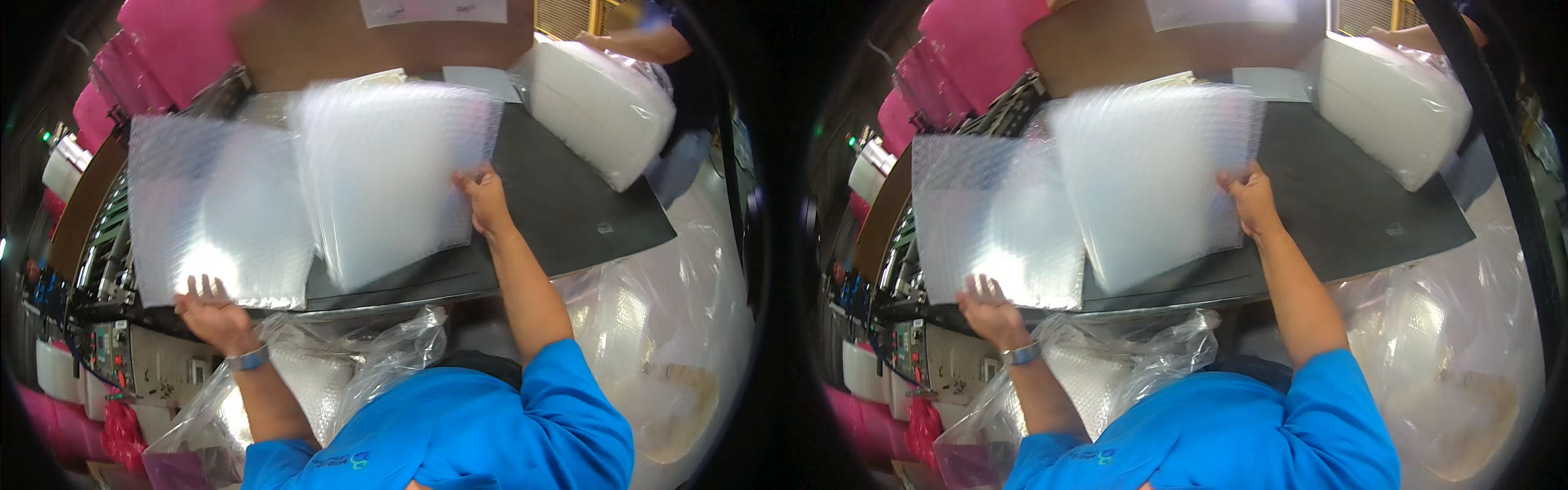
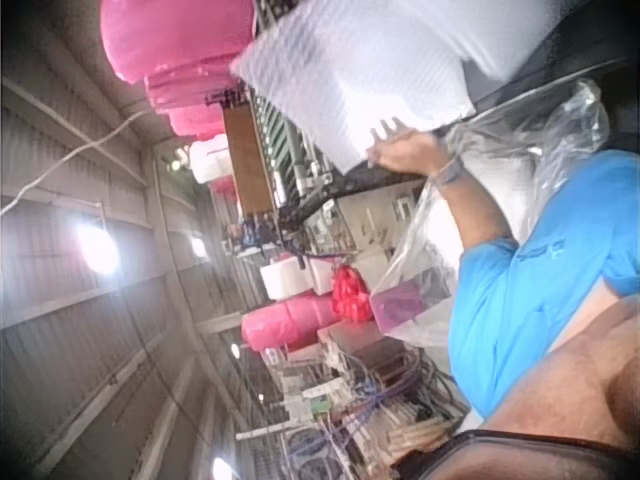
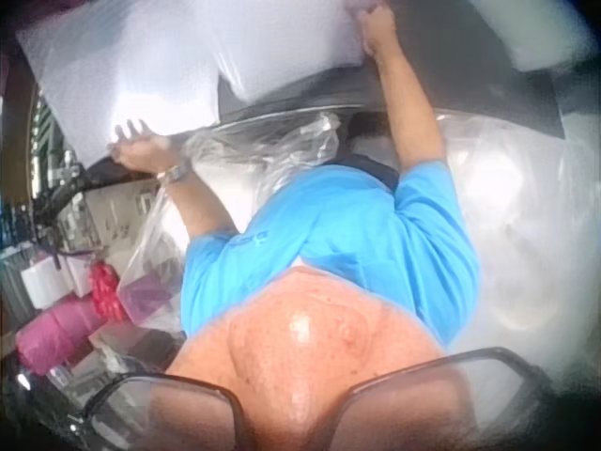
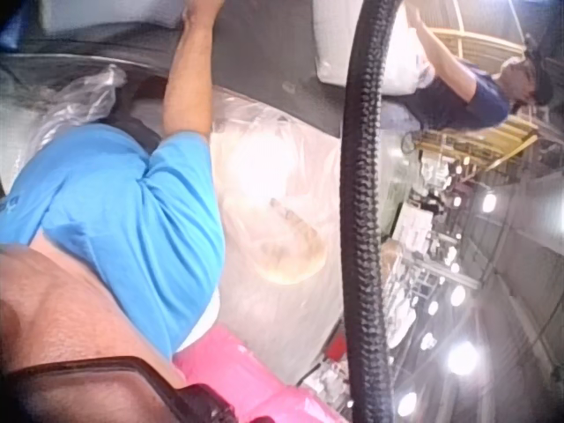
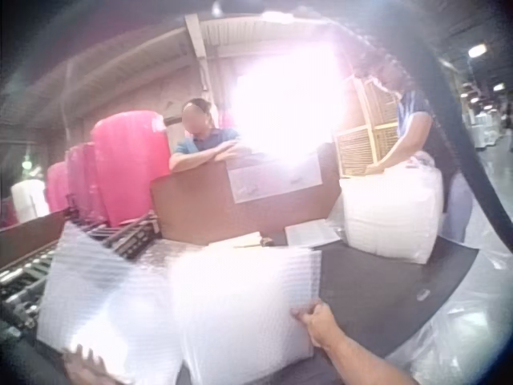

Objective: The person stacks sheets of bubble wrap on a table. They pick up sheets, align them, and place them in a pile, repeating the process throughout the video.

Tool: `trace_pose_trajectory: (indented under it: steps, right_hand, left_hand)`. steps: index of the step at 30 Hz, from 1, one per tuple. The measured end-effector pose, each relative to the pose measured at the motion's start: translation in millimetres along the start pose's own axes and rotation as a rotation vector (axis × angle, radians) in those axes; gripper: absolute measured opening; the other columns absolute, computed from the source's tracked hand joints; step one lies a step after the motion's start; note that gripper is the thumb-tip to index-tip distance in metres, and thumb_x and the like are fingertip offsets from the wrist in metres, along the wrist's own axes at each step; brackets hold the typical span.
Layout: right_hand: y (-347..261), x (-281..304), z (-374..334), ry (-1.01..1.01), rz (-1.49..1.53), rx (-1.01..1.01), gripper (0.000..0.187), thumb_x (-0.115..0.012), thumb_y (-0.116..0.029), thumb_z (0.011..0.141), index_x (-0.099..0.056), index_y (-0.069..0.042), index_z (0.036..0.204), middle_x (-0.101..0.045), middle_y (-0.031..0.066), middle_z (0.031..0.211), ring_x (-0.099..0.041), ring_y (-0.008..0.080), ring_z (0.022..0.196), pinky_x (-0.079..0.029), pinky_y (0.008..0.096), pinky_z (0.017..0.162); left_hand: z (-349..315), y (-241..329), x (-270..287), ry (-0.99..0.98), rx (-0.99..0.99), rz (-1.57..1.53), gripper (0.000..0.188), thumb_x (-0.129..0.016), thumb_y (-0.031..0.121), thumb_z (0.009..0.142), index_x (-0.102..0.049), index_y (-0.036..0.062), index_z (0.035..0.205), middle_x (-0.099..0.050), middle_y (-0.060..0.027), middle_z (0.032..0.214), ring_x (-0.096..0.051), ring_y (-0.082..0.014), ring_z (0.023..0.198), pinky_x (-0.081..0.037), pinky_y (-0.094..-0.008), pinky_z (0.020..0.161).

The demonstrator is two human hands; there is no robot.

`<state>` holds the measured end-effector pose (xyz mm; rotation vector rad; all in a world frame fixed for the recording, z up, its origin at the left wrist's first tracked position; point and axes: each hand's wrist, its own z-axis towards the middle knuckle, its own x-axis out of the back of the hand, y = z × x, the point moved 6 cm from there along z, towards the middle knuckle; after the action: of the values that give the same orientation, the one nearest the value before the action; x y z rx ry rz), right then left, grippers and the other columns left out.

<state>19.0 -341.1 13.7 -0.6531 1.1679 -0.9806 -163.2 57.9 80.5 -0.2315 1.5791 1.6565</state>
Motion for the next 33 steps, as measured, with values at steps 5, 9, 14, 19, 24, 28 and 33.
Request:
trace_pose_trajectory:
  steps: [5, 9, 14, 19, 24, 28, 33]
  right_hand:
    - [1, 54, 2, 0.463, 0.378, -0.13, 0.033, -0.055, -0.012, 0.084, -0.047, -0.001, 0.115, -0.056, 0.0114, 0.107, -0.056, 0.025, 0.093, -0.044, 0.0381, 0.086]
    - [17, 88, 2, 0.46, 0.62, -0.182, 0.029, -0.046, -0.015, 0.087, -0.049, 0.001, 0.112, -0.059, 0.0125, 0.103, -0.059, 0.0247, 0.093, -0.048, 0.0414, 0.08]
    - [-1, 78, -9, 0.683, 0.736, -0.114, 0.032, -0.044, -0.016, 0.09, -0.044, 0.003, 0.115, -0.052, 0.014, 0.113, -0.053, 0.0245, 0.102, -0.046, 0.0356, 0.085]
    - [-4, 95, -5, 0.759, 0.725, -0.09, 0.035, -0.044, -0.015, 0.091, -0.04, 0.004, 0.12, -0.048, 0.0151, 0.121, -0.051, 0.0247, 0.108, -0.047, 0.0347, 0.088]
    - [0, 105, 2, 0.701, 0.771, -0.021, 0.033, -0.044, -0.015, 0.091, -0.041, 0.004, 0.118, -0.05, 0.0148, 0.118, -0.054, 0.0248, 0.103, -0.05, 0.034, 0.084]
    - [-3, 103, -3, 0.777, 0.726, -0.021, 0.032, -0.044, -0.017, 0.091, -0.043, 0.002, 0.117, -0.051, 0.013, 0.115, -0.055, 0.0238, 0.102, -0.051, 0.0326, 0.081]
    - [-4, 100, -7, 0.831, 0.685, -0.052, 0.03, -0.045, -0.018, 0.091, -0.045, 0.001, 0.114, -0.054, 0.012, 0.112, -0.056, 0.0235, 0.099, -0.051, 0.0322, 0.08]
  left_hand:
    - [16, -10, 59, -0.023, 0.066, 0.1, 0.034, -0.049, 0.036, 0.09, -0.044, 0.0064, 0.105, -0.051, -0.0051, 0.101, -0.051, -0.0183, 0.09, -0.043, -0.0335, 0.076]
    - [11, -37, 92, -0.221, 0.122, 0.232, 0.024, -0.05, 0.029, 0.091, -0.047, 0.0071, 0.101, -0.052, -0.0031, 0.093, -0.051, -0.0147, 0.085, -0.043, -0.0304, 0.073]
    - [4, -15, 121, -0.381, 0.063, 0.492, 0.03, -0.047, 0.018, 0.092, -0.044, 0.0034, 0.118, -0.052, -0.0062, 0.111, -0.049, -0.0146, 0.098, -0.039, -0.0281, 0.085]
    - [42, 41, 172, -0.471, 0.077, 0.626, 0.043, -0.047, 0.016, 0.091, -0.035, 0.0048, 0.131, -0.042, -0.0109, 0.129, -0.042, -0.0196, 0.115, -0.032, -0.0315, 0.097]
    - [84, 105, 239, -0.487, -0.037, 1.556, 0.053, -0.053, 0.017, 0.086, -0.032, 0.0069, 0.133, -0.037, -0.0159, 0.133, -0.042, -0.0276, 0.117, -0.036, -0.0361, 0.095]
    - [45, 136, 211, -0.502, 0.099, 2.128, 0.068, -0.064, 0.024, 0.079, -0.029, 0.0016, 0.133, -0.043, -0.0229, 0.127, -0.042, -0.0335, 0.118, -0.032, -0.0349, 0.098]
    - [48, 104, 247, -0.33, 0.034, 2.363, 0.057, -0.054, 0.009, 0.083, -0.031, 0.011, 0.135, -0.029, -0.0189, 0.138, -0.038, -0.0334, 0.12, -0.037, -0.0384, 0.096]
